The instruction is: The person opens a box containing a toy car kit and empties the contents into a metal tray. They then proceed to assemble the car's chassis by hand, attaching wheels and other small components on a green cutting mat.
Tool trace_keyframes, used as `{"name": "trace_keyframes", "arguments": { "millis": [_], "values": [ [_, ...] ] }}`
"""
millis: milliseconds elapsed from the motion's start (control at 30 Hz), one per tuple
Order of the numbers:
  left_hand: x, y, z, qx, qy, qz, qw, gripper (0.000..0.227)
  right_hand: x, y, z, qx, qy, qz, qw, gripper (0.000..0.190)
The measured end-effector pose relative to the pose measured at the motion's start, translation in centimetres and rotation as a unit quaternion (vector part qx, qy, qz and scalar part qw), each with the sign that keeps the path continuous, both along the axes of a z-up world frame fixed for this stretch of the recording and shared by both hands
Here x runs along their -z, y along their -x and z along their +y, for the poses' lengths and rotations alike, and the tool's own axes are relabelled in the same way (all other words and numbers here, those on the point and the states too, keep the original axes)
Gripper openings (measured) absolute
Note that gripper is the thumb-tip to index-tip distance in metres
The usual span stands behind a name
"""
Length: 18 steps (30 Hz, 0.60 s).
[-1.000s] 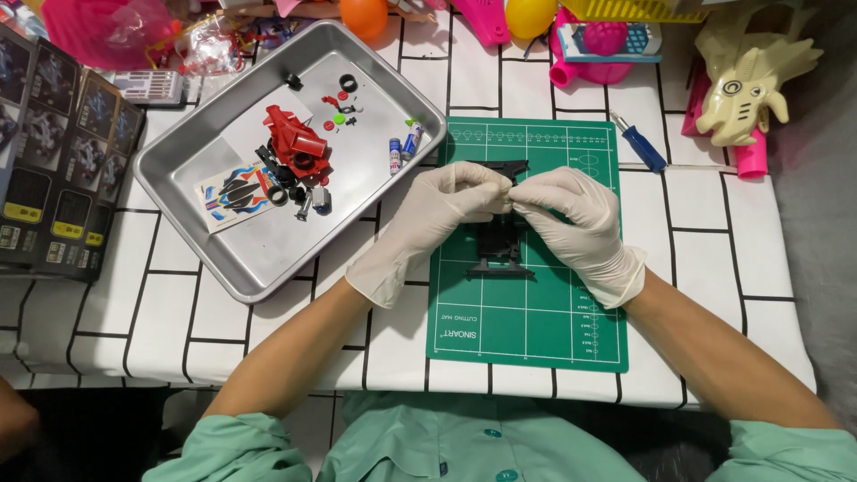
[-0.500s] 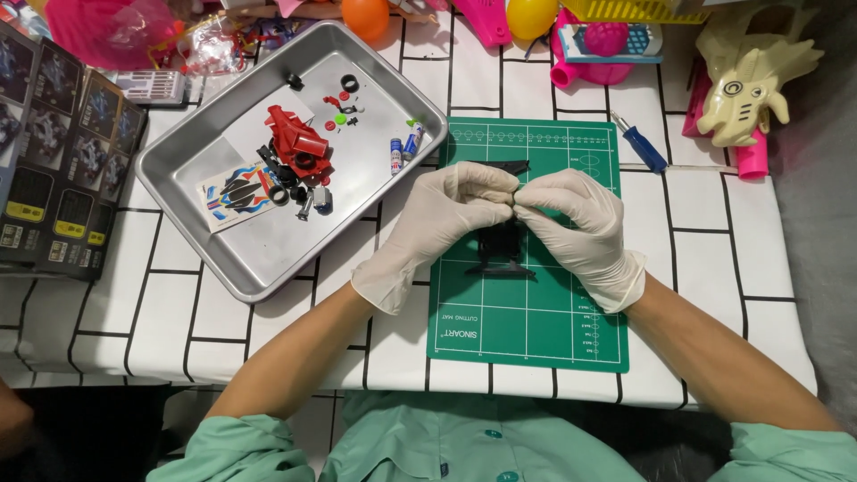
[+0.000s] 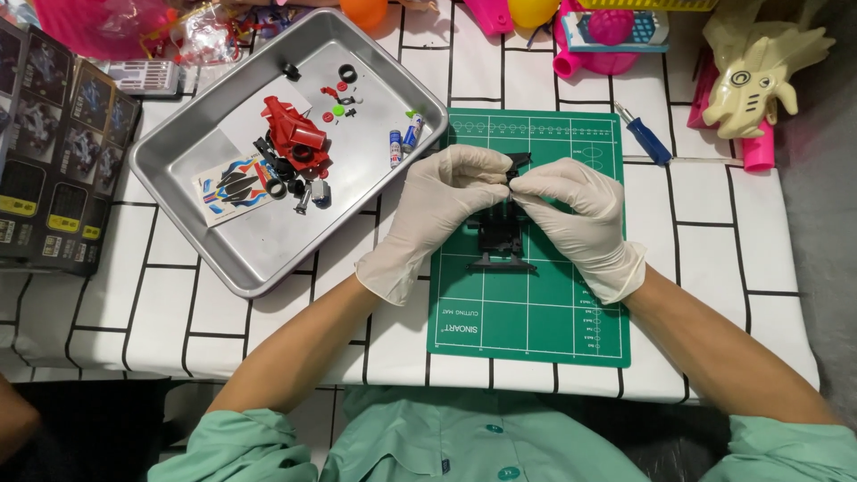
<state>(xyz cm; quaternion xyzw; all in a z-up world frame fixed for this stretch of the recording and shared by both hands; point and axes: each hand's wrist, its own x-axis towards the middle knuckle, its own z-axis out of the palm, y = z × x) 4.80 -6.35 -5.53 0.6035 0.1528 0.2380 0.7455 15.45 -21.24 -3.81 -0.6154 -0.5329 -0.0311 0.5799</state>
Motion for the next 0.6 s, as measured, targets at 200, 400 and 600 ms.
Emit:
{"name": "trace_keyframes", "arguments": {
  "millis": [200, 400, 600],
  "values": [
    [-0.2, -0.1, 0.2, -0.003, -0.009, 0.003, 1.000, 0.035, 0.3, -0.6, 0.2, 0.010, 0.019, 0.015, 1.000, 0.019],
    [-0.2, 0.7, 1.3, -0.034, -0.154, 0.033, 0.987, 0.040, 0.7, -1.1, 1.5, 0.007, 0.033, 0.000, 0.999, 0.018],
    [1.3, 1.4, 2.5, -0.037, -0.421, 0.066, 0.904, 0.062, 2.4, -1.9, 2.1, 0.014, 0.085, -0.084, 0.993, 0.014]
  ]
}}
